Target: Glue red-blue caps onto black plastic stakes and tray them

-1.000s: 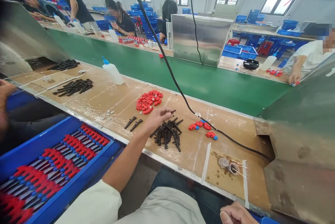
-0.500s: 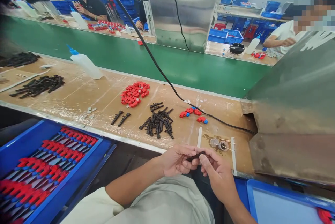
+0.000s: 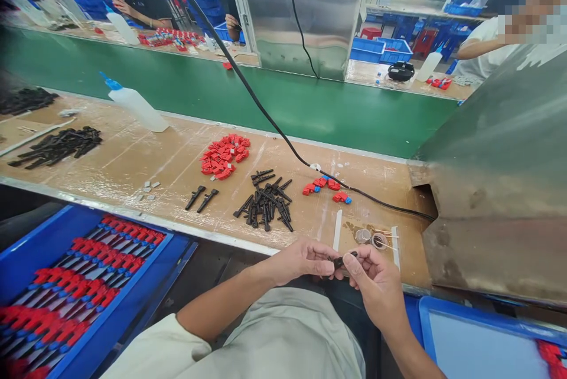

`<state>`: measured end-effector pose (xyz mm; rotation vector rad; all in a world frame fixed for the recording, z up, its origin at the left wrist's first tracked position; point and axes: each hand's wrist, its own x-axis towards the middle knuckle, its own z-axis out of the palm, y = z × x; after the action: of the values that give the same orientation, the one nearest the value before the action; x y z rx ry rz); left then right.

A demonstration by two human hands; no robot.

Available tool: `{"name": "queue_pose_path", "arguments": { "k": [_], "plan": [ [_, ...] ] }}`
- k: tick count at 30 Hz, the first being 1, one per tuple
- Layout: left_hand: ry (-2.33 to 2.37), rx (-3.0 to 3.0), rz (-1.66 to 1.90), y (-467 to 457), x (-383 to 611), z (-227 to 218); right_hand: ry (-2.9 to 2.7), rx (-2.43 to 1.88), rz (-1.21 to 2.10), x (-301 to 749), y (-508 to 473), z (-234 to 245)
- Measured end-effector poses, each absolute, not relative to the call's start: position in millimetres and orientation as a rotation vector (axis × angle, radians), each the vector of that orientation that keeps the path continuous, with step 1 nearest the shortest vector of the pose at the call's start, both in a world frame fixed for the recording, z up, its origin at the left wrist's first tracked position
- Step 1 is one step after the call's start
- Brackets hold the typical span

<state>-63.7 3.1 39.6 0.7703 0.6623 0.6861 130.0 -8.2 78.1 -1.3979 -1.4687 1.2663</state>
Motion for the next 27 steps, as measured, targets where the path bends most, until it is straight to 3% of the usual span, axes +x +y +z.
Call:
{"name": "queue_pose_path", "arguments": {
  "k": [7, 14, 27],
  "plan": [
    [0.558, 0.604, 0.639, 4.6, -56.3, 30.3, -1.268, -1.415, 1.341, 134.6, -9.2, 72.7],
    [0.514, 0.404, 0.702, 7.0, -53.1, 25.0, -0.643, -1.035, 1.911, 153.3, -8.2, 90.6],
    [0.518, 0.345, 0.712, 10.8, -47.8, 22.2, -0.397, -1.039, 1.851, 178.0, -11.7, 75.9]
  ]
}}
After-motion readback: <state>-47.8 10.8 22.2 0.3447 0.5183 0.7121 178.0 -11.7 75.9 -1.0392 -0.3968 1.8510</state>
